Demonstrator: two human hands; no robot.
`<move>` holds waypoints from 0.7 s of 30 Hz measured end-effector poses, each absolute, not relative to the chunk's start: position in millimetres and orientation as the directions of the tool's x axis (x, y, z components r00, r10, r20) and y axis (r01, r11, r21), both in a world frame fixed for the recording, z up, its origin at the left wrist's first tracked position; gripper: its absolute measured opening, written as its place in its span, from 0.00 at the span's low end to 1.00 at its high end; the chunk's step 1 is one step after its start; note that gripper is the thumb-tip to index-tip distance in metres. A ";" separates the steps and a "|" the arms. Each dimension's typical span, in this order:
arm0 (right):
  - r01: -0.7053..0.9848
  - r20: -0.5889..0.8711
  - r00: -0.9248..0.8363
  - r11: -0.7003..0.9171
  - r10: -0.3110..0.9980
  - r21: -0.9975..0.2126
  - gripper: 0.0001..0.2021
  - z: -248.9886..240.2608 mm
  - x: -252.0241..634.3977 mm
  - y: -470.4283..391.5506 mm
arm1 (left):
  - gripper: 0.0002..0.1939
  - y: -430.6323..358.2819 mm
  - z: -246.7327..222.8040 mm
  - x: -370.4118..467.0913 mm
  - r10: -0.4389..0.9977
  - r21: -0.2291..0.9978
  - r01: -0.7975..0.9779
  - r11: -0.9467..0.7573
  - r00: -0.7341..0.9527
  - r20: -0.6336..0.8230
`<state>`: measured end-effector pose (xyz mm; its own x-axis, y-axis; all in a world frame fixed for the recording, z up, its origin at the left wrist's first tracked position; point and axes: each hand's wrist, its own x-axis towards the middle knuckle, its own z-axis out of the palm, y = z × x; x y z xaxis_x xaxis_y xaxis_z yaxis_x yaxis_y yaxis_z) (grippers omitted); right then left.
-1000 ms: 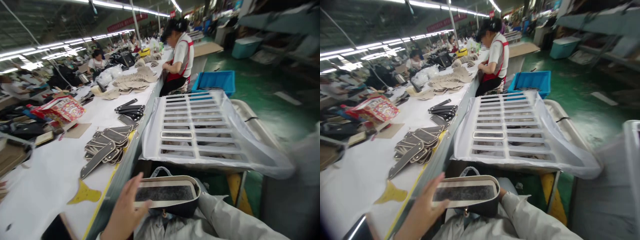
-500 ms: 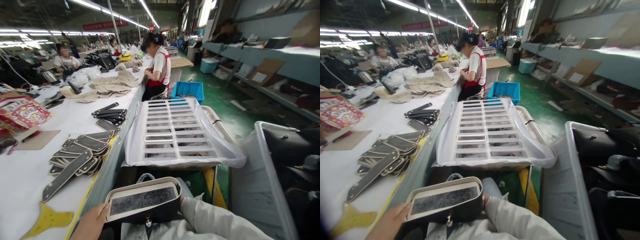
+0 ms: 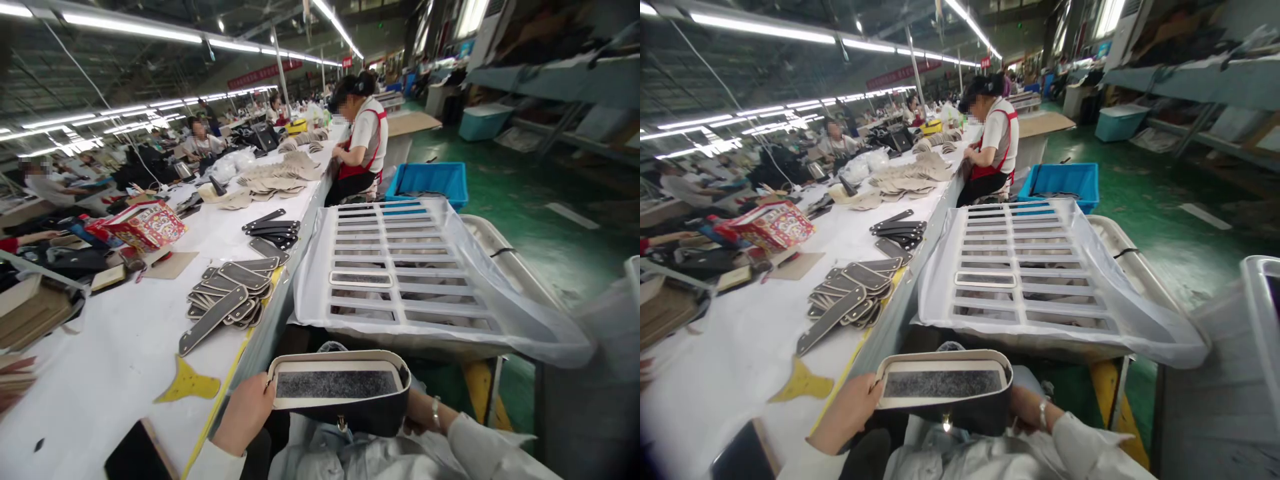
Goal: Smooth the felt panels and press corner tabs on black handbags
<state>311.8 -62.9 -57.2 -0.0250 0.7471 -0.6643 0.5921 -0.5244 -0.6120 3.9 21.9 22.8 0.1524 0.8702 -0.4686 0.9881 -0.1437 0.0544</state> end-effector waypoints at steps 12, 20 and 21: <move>0.818 -0.572 0.063 -0.370 0.818 -0.440 0.23 31.9 316.6 -46.5 | 0.18 24.8 8.3 -6.1 0.828 0.050 0.964 -0.260 0.249 -0.503; 0.883 -0.524 0.141 -0.347 0.840 -0.317 0.08 18.7 291.1 -70.9 | 0.18 26.1 5.6 -10.6 0.837 0.080 0.957 -0.279 0.283 -0.468; 0.892 -0.509 0.133 -0.327 0.850 -0.313 0.07 18.1 288.8 -71.3 | 0.18 27.0 7.1 -10.0 0.842 0.092 0.957 -0.274 0.285 -0.458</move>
